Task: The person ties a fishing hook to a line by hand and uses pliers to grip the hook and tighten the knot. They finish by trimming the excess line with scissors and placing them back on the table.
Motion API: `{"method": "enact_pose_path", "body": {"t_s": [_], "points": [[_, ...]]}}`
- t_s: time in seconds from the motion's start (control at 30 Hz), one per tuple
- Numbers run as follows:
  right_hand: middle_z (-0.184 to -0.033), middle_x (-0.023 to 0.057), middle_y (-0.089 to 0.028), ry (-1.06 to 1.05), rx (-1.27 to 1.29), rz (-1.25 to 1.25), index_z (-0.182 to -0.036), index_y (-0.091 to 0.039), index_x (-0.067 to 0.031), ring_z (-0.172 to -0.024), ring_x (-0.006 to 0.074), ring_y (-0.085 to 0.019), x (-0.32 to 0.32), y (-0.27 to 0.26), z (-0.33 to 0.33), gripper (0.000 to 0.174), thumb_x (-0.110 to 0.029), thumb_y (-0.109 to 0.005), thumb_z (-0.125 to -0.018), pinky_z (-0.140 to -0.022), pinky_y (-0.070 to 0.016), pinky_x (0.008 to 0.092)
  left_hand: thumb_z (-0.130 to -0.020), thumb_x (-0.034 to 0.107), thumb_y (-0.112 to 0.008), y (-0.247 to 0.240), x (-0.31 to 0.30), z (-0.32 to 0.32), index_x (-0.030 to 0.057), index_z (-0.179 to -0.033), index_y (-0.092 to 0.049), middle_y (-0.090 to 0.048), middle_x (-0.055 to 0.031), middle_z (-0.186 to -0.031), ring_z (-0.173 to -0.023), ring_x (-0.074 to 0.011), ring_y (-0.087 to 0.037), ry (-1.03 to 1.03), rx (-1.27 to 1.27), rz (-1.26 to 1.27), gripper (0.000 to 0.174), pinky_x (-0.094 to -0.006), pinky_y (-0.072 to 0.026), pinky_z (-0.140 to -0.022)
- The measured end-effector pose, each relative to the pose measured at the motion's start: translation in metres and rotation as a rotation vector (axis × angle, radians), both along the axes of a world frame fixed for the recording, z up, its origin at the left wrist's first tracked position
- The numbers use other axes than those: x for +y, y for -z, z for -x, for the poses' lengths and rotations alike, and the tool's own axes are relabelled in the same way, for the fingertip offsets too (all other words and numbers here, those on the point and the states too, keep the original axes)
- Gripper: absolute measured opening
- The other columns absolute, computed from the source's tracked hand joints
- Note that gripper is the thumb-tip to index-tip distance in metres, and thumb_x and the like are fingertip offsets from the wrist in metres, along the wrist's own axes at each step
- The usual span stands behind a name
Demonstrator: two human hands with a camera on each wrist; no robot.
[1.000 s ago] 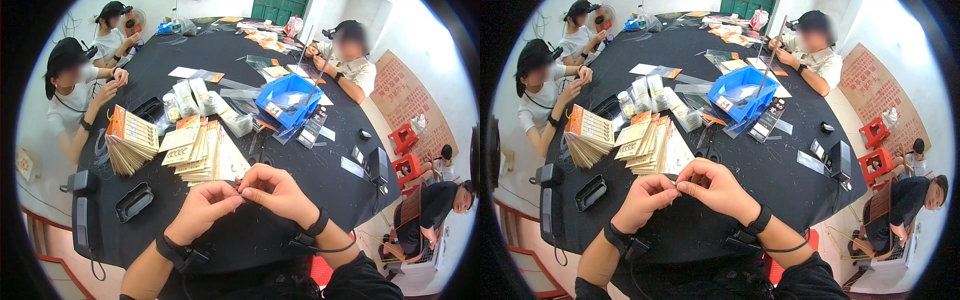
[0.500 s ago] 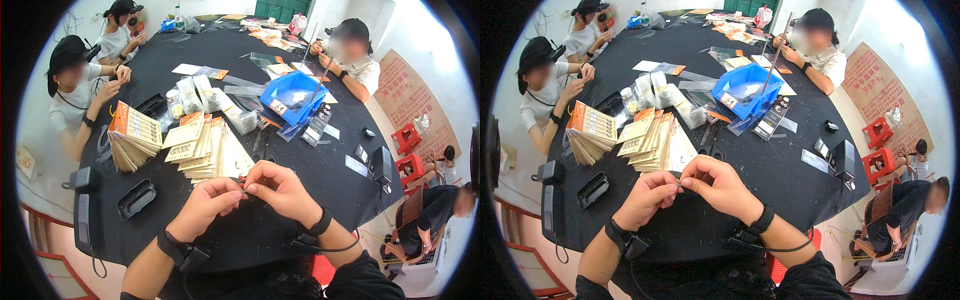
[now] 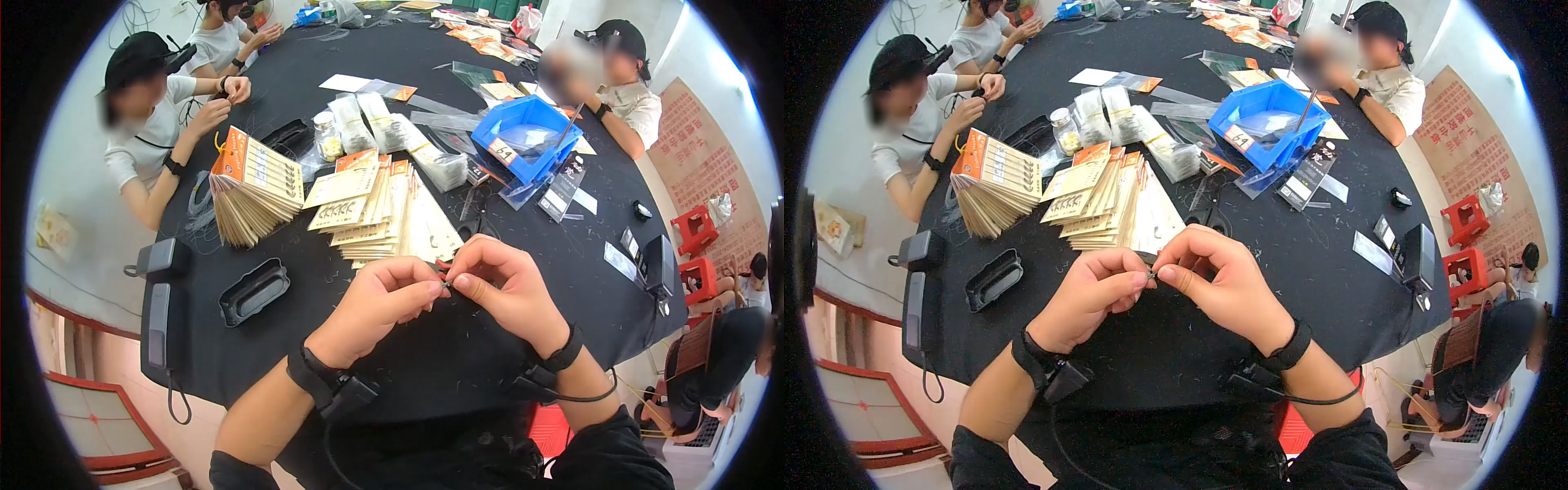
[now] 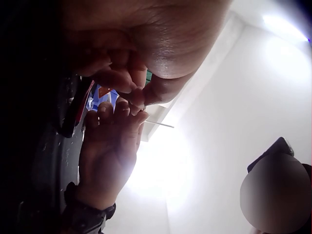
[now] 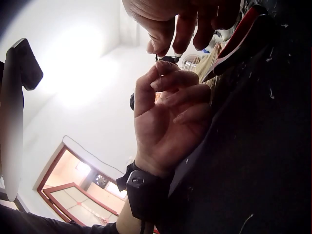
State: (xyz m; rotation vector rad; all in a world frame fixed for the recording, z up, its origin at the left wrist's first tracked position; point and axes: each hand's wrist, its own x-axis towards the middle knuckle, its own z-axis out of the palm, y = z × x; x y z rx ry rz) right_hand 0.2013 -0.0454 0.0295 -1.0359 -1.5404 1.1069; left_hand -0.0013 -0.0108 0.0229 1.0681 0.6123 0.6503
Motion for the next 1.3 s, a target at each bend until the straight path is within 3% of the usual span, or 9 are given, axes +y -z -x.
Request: {"method": "enact_pose_path", "body": {"t_s": [0.4,0.5,0.7,0.8,1.3], "points": [[-0.085,-0.0030,-0.060,0.020,-0.082,-0.042,-0.090,-0.066,-0.0068,-0.069,0.0035,-0.050,0.000,-0.004,-0.003,0.010,-0.015,-0.069,-0.084,-0.059,-0.0371,0.0190,-0.087,0.016,-0.065,-0.002,-0.003,-0.004,0.0044,-0.087,-0.064,-0.058,0.0028,-0.075,-0.062,-0.0020,-0.046,-0.060,-0.018,-0.089,0.012,-0.0168,-0.0346,-0.054],[-0.084,-0.0034,-0.059,0.030,-0.084,-0.043,-0.091,-0.066,-0.0071,-0.069,0.0034,-0.049,0.000,-0.006,-0.001,0.011,-0.015,-0.070,-0.084,-0.058,-0.0368,0.0188,-0.088,0.013,-0.064,-0.005,-0.002,0.000,0.0024,-0.089,-0.065,-0.062,0.0015,-0.081,-0.072,-0.0042,-0.053,-0.028,-0.040,-0.065,0.010,-0.0188,-0.0420,-0.066],[-0.081,-0.0051,-0.058,0.040,-0.018,-0.016,-0.091,-0.065,-0.0063,-0.065,0.0012,-0.046,0.000,-0.002,0.000,0.011,-0.014,-0.069,-0.085,-0.057,-0.0354,0.0178,-0.088,0.011,-0.064,-0.004,-0.002,-0.001,0.0018,-0.090,-0.064,-0.062,0.0008,-0.081,-0.074,-0.0047,-0.054,-0.050,-0.046,-0.088,0.009,-0.0191,-0.0430,-0.068],[-0.079,-0.0058,-0.058,0.042,0.037,0.030,-0.092,-0.065,-0.0057,-0.064,-0.0001,-0.044,0.000,0.000,0.000,0.011,-0.015,-0.068,-0.087,-0.056,-0.0347,0.0170,-0.087,0.016,-0.065,-0.001,-0.002,-0.003,0.0035,-0.089,-0.064,-0.063,-0.0006,-0.082,-0.066,-0.0028,-0.049,-0.101,-0.026,-0.136,0.013,-0.0167,-0.0367,-0.057],[-0.077,-0.0070,-0.058,0.046,0.050,0.058,-0.092,-0.065,-0.0065,-0.062,-0.0013,-0.043,0.000,0.001,-0.001,0.010,-0.014,-0.068,-0.086,-0.055,-0.0339,0.0164,-0.087,0.015,-0.064,0.000,-0.004,-0.003,0.0033,-0.090,-0.064,-0.064,-0.0009,-0.084,-0.067,-0.0029,-0.050,-0.084,-0.031,-0.159,0.012,-0.0173,-0.0380,-0.059]]}}
